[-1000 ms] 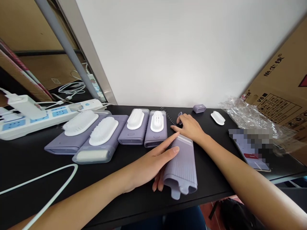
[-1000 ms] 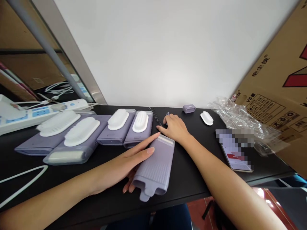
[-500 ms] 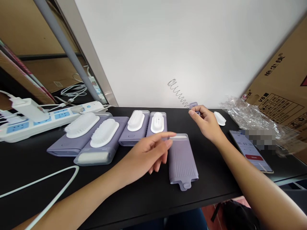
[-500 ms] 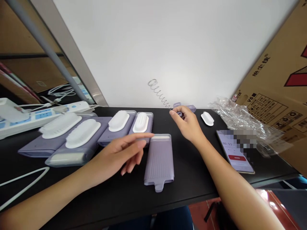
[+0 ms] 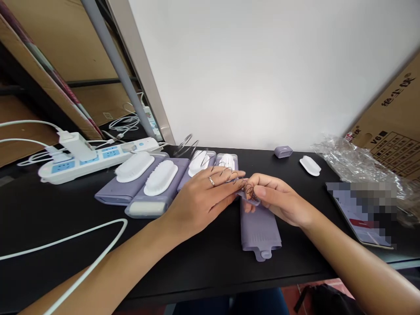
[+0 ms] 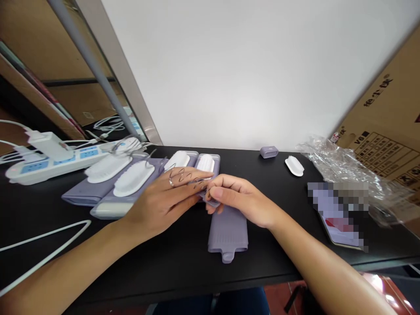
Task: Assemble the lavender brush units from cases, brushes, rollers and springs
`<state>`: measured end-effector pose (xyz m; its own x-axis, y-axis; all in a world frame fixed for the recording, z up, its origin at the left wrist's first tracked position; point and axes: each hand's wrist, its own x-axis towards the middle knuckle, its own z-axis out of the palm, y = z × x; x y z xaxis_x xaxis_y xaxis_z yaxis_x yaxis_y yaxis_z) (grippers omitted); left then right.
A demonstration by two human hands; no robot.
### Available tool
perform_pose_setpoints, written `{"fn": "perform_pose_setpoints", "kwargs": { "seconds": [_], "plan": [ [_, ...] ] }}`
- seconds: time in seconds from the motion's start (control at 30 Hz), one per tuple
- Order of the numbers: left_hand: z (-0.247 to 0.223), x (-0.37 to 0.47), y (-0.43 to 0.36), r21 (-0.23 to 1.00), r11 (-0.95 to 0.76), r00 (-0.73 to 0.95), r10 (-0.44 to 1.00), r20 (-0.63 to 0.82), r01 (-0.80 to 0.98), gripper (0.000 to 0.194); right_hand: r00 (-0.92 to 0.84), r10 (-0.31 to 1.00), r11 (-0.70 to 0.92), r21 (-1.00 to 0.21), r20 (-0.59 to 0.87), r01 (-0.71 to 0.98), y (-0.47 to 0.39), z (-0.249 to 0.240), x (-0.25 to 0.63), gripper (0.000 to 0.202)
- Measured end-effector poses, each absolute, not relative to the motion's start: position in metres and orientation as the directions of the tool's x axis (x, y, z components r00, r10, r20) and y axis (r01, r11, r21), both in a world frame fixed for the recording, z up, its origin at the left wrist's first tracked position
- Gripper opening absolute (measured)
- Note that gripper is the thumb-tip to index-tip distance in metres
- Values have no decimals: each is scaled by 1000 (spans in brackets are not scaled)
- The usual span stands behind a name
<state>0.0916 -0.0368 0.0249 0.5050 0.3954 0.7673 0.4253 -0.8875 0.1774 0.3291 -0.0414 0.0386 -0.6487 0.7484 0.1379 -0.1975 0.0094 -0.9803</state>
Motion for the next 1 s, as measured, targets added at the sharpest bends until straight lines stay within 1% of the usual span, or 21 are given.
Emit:
{"fn": "perform_pose_setpoints", "kwargs": {
  "seconds": [0.03, 0.07, 0.1, 0.17, 0.23, 0.27, 0.33, 0.4, 0.5, 0.57, 0.67, 0.8, 1.0],
  "plan": [
    [26, 91, -36, 174, -888, 502, 392, 771, 425, 30, -632, 765, 0, -981, 124, -192, -40, 39, 330, 30],
    [27, 90, -36, 222, -863, 472, 444, 761, 454, 28, -596, 794, 7, -983, 117, -184, -38, 40, 330, 30],
    [29, 89, -36, 309, -809, 415, 538, 734, 500, 25, -544, 831, 30, -984, 121, -173, -36, 41, 331, 30],
    [33, 88, -36, 549, -620, 231, 754, 615, 560, 23, -416, 895, 109, -984, 159, -143, -31, 43, 335, 29],
    [37, 88, -34, 764, -423, 61, 889, 454, 488, 28, -320, 924, 189, -978, 208, -89, -25, 43, 340, 30],
    [39, 87, -32, 835, -358, 15, 922, 388, 418, 30, -298, 928, 217, -975, 223, -54, -23, 43, 342, 30],
    [41, 86, -29, 911, -292, -25, 950, 313, 290, 31, -290, 930, 242, -970, 225, 25, -20, 42, 347, 32],
    [42, 85, -26, 934, -283, -38, 954, 298, 219, 34, -296, 932, 249, -963, 209, 104, -18, 40, 350, 34],
    [42, 83, -25, 932, -297, -45, 949, 312, 208, 39, -292, 936, 264, -940, 195, 218, -17, 37, 352, 34],
    [41, 82, -26, 918, -305, -42, 945, 325, 252, 40, -279, 941, 272, -920, 192, 282, -17, 36, 352, 33],
    [41, 82, -30, 881, -308, -39, 938, 343, 359, 38, -257, 945, 283, -903, 205, 322, -17, 38, 352, 31],
    [41, 81, -33, 814, -320, -26, 925, 379, 486, 40, -244, 939, 321, -876, 244, 360, -18, 41, 353, 37],
    [38, 81, -31, 727, -359, 23, 904, 427, 586, 41, -229, 922, 383, -820, 313, 424, -17, 40, 356, 31]
  ]
}}
